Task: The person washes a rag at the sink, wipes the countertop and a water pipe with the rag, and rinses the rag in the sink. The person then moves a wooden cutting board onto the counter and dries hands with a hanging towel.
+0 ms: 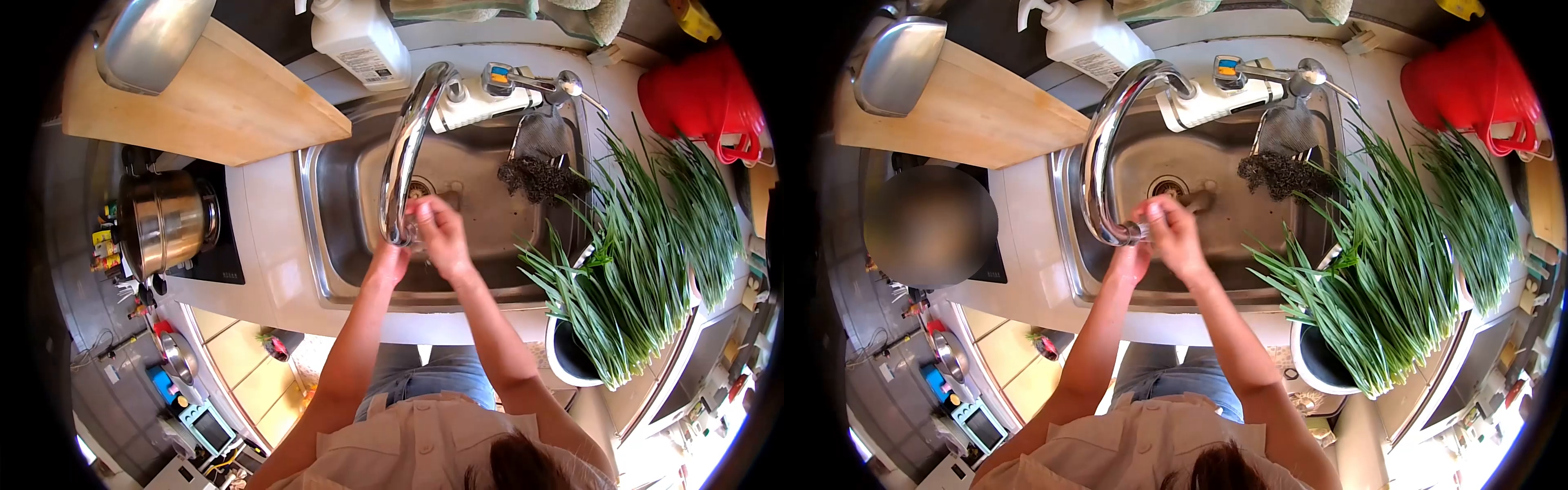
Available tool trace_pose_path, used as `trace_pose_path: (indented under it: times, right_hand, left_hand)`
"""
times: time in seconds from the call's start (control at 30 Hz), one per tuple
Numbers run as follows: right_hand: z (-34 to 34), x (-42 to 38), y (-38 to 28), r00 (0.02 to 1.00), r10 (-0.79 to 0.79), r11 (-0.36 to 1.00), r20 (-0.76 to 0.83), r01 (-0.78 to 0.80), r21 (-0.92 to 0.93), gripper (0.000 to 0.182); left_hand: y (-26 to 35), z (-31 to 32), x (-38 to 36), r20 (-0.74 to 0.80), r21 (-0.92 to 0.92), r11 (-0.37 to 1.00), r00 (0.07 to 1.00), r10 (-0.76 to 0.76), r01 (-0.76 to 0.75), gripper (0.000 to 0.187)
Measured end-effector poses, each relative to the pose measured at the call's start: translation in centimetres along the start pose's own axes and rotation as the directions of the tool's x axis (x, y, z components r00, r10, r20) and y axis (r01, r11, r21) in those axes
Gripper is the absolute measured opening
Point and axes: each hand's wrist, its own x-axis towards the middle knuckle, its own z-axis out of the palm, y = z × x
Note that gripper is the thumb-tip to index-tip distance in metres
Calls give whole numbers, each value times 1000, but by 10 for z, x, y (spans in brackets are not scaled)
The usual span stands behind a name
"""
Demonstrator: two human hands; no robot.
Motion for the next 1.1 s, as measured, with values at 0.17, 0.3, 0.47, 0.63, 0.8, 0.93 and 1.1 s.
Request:
trace_pose_path:
  times: [0.17, 0.3, 0.47, 0.63, 0.8, 0.93, 1.1]
  right_hand:
    - [-23, 17, 13, 843, 111, 994, -527, -85, 74, 26]
    - [-51, 6, 26, 824, 283, 947, -490, -160, 278, 28]
    - [-38, -7, 15, 1000, 31, 970, -2, -30, -242, 30]
    - [-50, 1, 9, 955, 295, 946, -25, -296, -129, 26]
    - [-20, -3, 1, 991, 118, 981, -64, -107, 161, 24]
    - [-6, -12, 9, 987, -128, 903, 93, 155, -401, 49]
    - [-12, -11, 4, 961, -227, 654, 157, 270, -707, 17]
  left_hand:
    - [20, 7, -2, -11, 299, 951, 997, -78, 78, 24]
    - [59, 6, -5, 214, 866, 422, 962, 172, -268, 27]
    - [57, -5, -12, 76, 600, 778, 981, 179, -188, 19]
    - [55, -20, -11, 228, 721, 581, 922, 315, -377, 12]
    - [44, -11, -17, 215, 772, 483, 885, 414, -414, 5]
    - [45, 14, -31, 38, 423, 890, 985, 169, -169, 7]
    - [25, 11, -38, -57, -243, 970, 998, 7, -20, 19]
